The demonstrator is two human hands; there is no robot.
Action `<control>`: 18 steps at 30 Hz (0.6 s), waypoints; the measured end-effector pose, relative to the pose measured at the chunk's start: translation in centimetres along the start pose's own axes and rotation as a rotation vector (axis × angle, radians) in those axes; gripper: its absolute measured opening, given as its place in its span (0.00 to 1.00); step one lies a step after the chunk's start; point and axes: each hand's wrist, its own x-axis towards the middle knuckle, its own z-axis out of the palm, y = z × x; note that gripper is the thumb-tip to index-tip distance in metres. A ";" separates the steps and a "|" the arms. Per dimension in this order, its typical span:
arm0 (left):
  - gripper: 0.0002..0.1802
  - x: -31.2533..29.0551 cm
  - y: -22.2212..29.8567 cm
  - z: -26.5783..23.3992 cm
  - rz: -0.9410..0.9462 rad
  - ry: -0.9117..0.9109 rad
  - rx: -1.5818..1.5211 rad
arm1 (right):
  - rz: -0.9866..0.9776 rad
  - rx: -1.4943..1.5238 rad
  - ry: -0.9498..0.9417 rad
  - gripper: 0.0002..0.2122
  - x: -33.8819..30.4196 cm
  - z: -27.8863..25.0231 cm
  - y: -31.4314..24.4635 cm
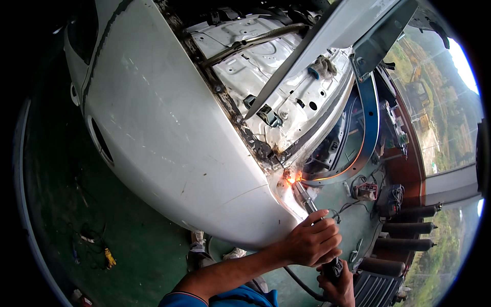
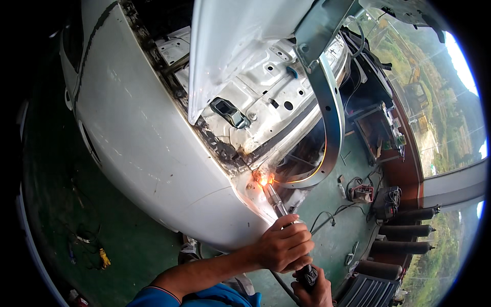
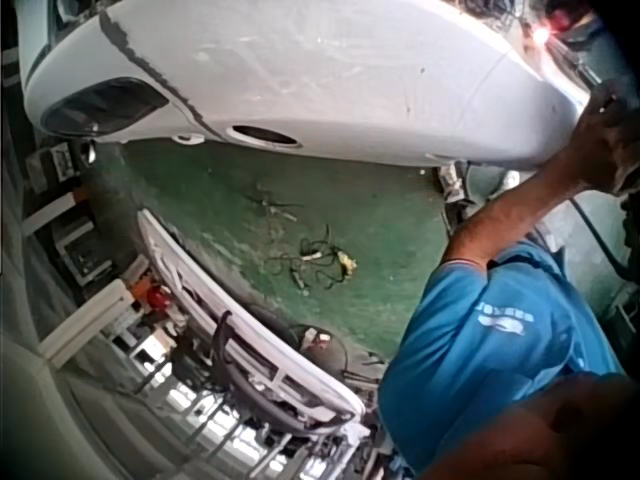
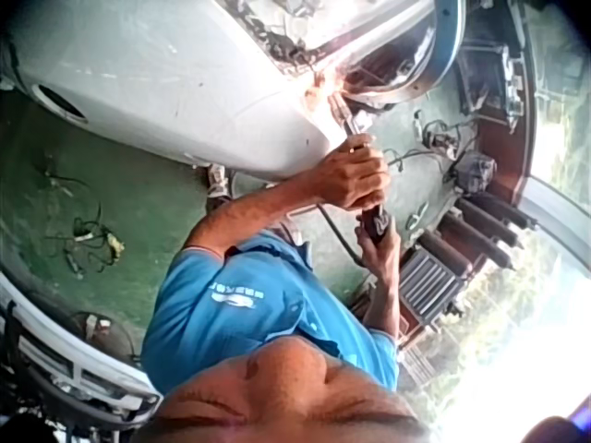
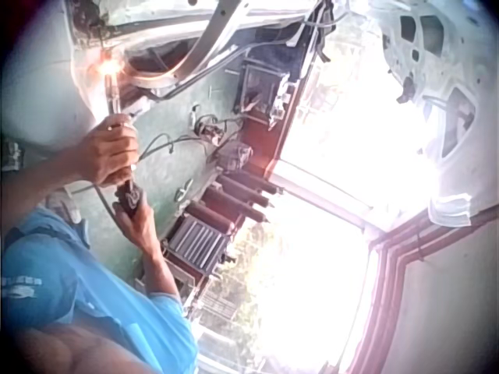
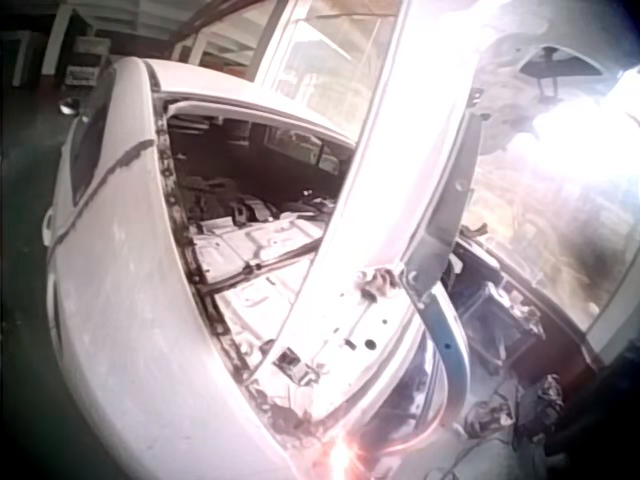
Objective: The person welds the front fender area of a white car using a welding torch, then uses a hammer to shape and align the metal. The hood is open and the work area is a workshop with tools on the floor.
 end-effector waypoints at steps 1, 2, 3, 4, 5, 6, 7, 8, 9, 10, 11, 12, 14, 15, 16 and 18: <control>0.12 0.0 0.0 0.0 -0.004 0.003 0.000 | -0.003 0.002 0.006 0.15 0.1 0.1 -0.3; 0.12 0.1 0.0 0.0 -0.008 0.007 0.000 | -0.005 0.004 0.013 0.14 0.1 0.1 -0.4; 0.12 0.1 0.0 0.0 -0.012 0.004 -0.002 | -0.003 0.001 0.011 0.14 0.1 0.1 -0.5; 0.12 0.1 0.0 0.0 -0.016 0.001 -0.003 | -0.003 -0.002 0.008 0.14 0.2 0.1 -0.5; 0.12 0.1 0.0 -0.1 -0.020 -0.002 -0.004 | -0.002 -0.005 0.006 0.14 0.2 0.1 -0.5; 0.12 0.1 0.0 -0.1 -0.021 -0.002 -0.004 | 0.003 -0.003 0.007 0.14 0.2 0.1 -0.6; 0.12 0.1 0.0 -0.1 -0.023 -0.001 -0.004 | 0.009 -0.001 0.007 0.14 0.2 0.1 -0.6; 0.12 0.1 0.0 -0.1 -0.024 -0.001 -0.003 | 0.014 0.002 0.008 0.13 0.2 0.1 -0.7; 0.11 0.1 0.0 -0.1 -0.027 0.002 -0.003 | 0.018 -0.002 0.006 0.14 0.2 0.1 -0.9; 0.11 0.0 0.0 0.0 -0.031 0.005 -0.005 | 0.025 -0.006 0.004 0.14 0.2 0.1 -1.1; 0.11 0.0 0.0 0.1 -0.035 0.008 -0.007 | 0.032 -0.009 0.002 0.14 0.3 0.1 -1.2; 0.10 -0.1 -0.2 0.4 -0.037 0.013 -0.026 | 0.043 -0.064 0.031 0.14 0.3 0.2 -1.0; 0.09 0.0 -0.2 0.2 -0.034 0.020 -0.039 | 0.017 -0.068 0.029 0.16 0.4 0.3 0.0; 0.11 0.3 -0.1 0.0 -0.025 0.040 -0.024 | 0.059 -0.084 0.035 0.16 0.3 0.2 0.2; 0.11 0.2 -0.2 0.1 -0.026 0.035 -0.028 | 0.102 -0.100 0.042 0.16 0.3 0.3 0.2; 0.10 0.2 -0.3 0.1 -0.026 0.029 -0.037 | 0.089 -0.138 0.053 0.16 0.3 0.3 0.5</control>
